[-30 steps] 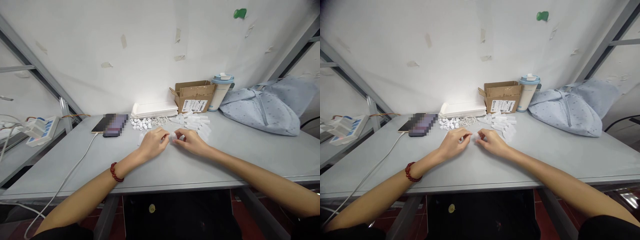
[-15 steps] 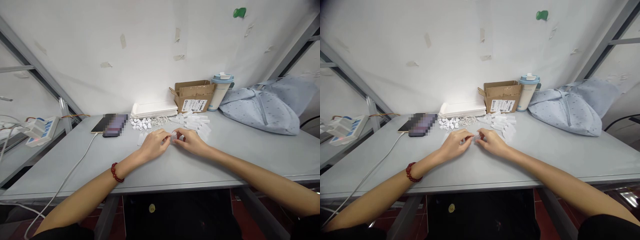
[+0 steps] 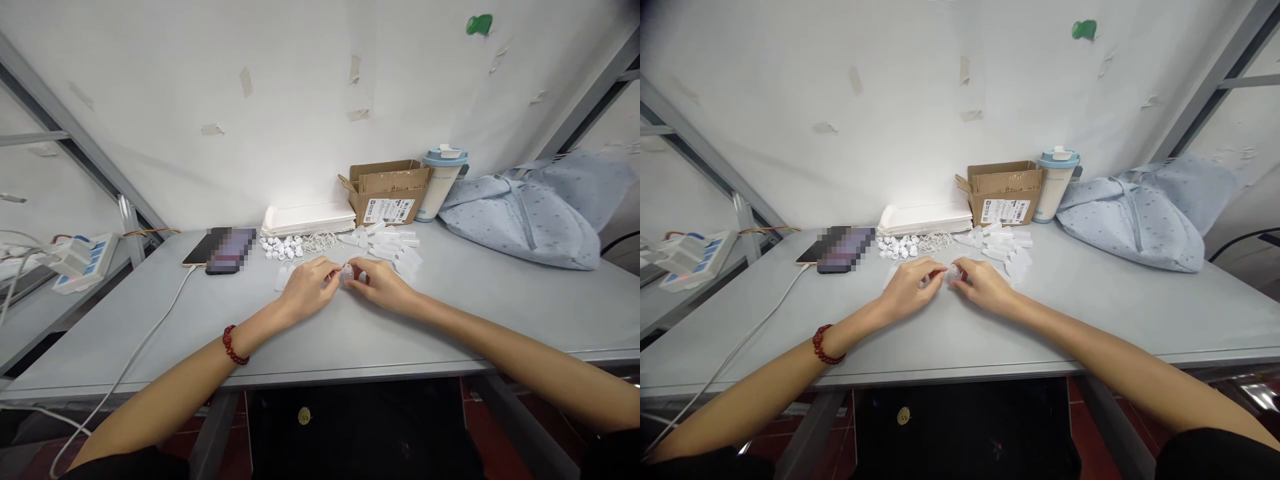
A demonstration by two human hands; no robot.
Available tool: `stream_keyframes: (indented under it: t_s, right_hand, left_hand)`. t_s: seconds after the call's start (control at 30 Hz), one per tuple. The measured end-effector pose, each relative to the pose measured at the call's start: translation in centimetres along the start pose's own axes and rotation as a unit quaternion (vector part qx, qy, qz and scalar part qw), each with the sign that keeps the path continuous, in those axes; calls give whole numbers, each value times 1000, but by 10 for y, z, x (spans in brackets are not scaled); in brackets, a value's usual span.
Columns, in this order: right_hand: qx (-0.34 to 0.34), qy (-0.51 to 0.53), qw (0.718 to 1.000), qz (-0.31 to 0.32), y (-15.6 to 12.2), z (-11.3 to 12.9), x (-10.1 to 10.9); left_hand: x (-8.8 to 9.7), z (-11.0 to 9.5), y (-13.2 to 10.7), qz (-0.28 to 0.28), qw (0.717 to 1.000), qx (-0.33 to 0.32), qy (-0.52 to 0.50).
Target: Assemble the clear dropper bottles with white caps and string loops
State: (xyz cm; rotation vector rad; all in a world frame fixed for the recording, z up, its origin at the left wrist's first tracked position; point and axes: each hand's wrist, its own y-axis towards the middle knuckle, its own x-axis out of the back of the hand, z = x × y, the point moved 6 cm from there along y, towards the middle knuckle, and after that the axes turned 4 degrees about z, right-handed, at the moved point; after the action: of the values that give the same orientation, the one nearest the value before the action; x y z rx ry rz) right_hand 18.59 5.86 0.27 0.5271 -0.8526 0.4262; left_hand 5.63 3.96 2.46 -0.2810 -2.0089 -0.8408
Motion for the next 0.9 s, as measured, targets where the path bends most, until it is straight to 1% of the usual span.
stream_keyframes:
  t_s: [0.1, 0.3, 0.53, 0.73, 0.9]
  right_hand:
    - [0, -5, 1000, 2, 0, 0, 0]
    - [4, 2, 1000, 0, 0, -1, -1]
    - [8, -3, 1000, 2, 0, 0, -2]
    - [26, -20, 999, 6, 1, 1, -2]
    - [24, -22, 999, 13, 1, 0, -4]
  left_hand:
    - [1, 0, 0, -6, 1000, 1, -4]
    - [-4, -3, -1, 10, 999, -21, -30]
    - [-4, -4, -2, 10, 999, -27, -27]
    - [-4, -5, -2, 19, 999, -37, 4]
    - [-4, -8, -2, 18, 997, -61, 54]
